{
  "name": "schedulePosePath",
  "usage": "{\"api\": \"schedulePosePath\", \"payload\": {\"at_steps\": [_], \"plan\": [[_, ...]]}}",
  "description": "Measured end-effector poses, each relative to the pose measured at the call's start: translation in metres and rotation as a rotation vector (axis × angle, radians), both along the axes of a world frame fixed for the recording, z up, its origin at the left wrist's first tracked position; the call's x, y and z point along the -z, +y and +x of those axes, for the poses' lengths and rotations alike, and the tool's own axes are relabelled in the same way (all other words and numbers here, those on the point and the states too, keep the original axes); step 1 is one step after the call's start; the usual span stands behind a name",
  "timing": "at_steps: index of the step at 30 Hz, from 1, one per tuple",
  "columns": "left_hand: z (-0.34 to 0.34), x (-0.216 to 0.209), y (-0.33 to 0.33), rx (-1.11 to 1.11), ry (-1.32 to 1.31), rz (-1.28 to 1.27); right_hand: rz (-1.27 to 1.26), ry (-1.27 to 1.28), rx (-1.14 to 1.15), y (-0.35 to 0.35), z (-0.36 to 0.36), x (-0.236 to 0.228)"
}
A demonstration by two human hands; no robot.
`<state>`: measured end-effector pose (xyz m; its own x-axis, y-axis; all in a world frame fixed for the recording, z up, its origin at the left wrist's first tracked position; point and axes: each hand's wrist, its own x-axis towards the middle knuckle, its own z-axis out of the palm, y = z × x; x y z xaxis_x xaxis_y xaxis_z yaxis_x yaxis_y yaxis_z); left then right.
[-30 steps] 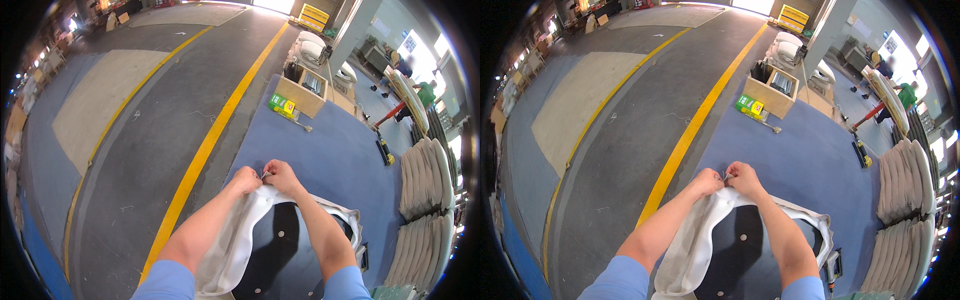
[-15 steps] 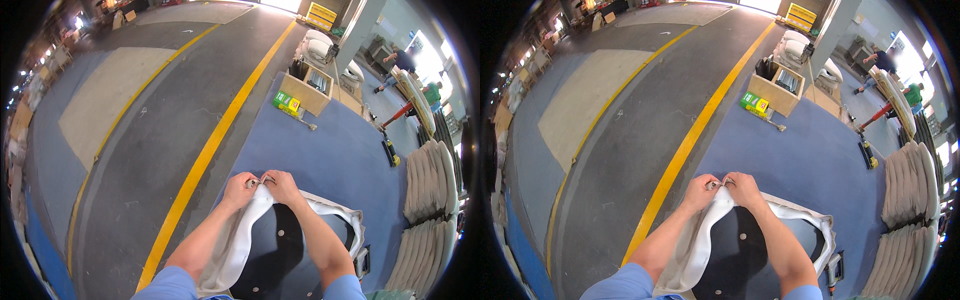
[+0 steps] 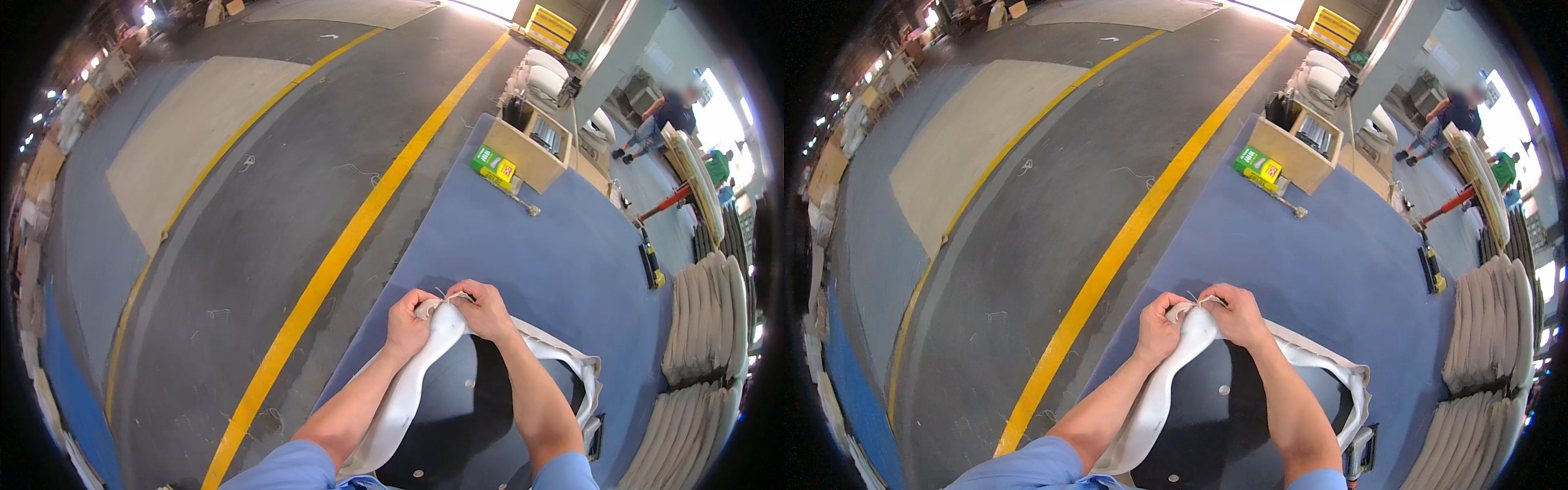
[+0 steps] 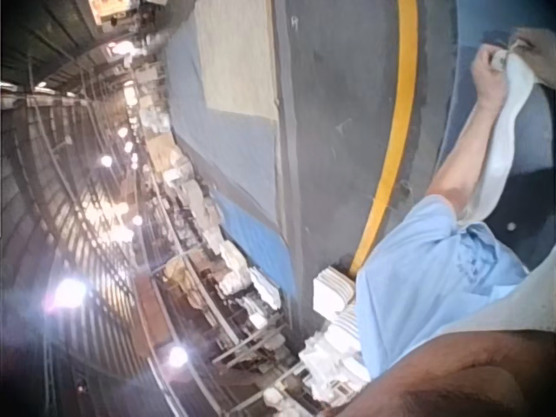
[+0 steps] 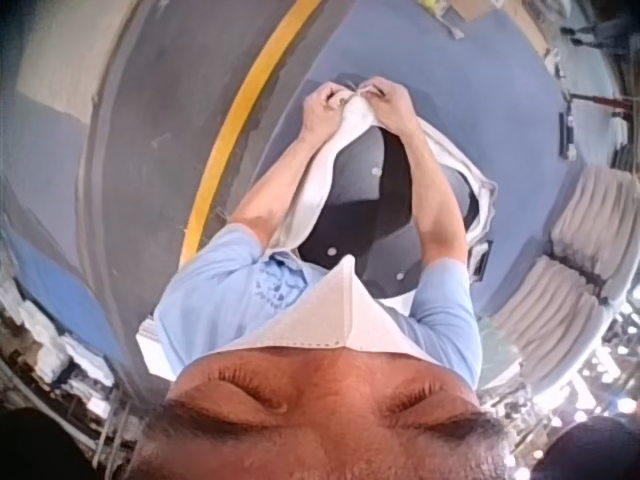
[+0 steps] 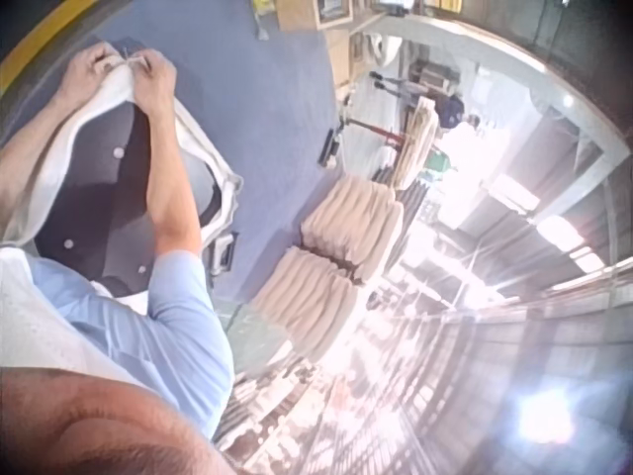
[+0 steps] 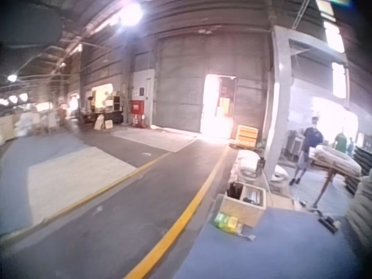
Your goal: The person places a white fabric cover over a black cushion base and uses a staple gun to secure the fabric edges. They repeatedly pull, fold, and staple the fabric around the perimeter, then flip the cushion to smooth and staple the opposite side.
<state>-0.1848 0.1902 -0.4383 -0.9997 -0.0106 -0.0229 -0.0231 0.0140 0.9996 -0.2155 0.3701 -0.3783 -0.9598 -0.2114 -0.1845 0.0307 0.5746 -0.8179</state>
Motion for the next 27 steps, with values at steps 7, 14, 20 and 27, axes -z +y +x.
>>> {"api": "schedulePosePath", "payload": {"at_steps": [7, 14, 20, 27], "plan": [[0.004, 0.001, -0.009, 0.022, 0.254, -0.071, -0.034, 0.161, -0.064, -0.001, 0.009, -0.004], [0.008, 0.0, -0.01, 0.063, 0.305, -0.084, -0.028, 0.346, -0.083, 0.003, 0.021, 0.001], [0.007, 0.004, -0.011, 0.061, 0.32, -0.058, -0.016, 0.389, -0.016, -0.001, 0.034, 0.005], [0.007, 0.007, -0.012, 0.074, 0.318, -0.042, -0.021, 0.4, -0.067, -0.004, 0.035, 0.006]]}}
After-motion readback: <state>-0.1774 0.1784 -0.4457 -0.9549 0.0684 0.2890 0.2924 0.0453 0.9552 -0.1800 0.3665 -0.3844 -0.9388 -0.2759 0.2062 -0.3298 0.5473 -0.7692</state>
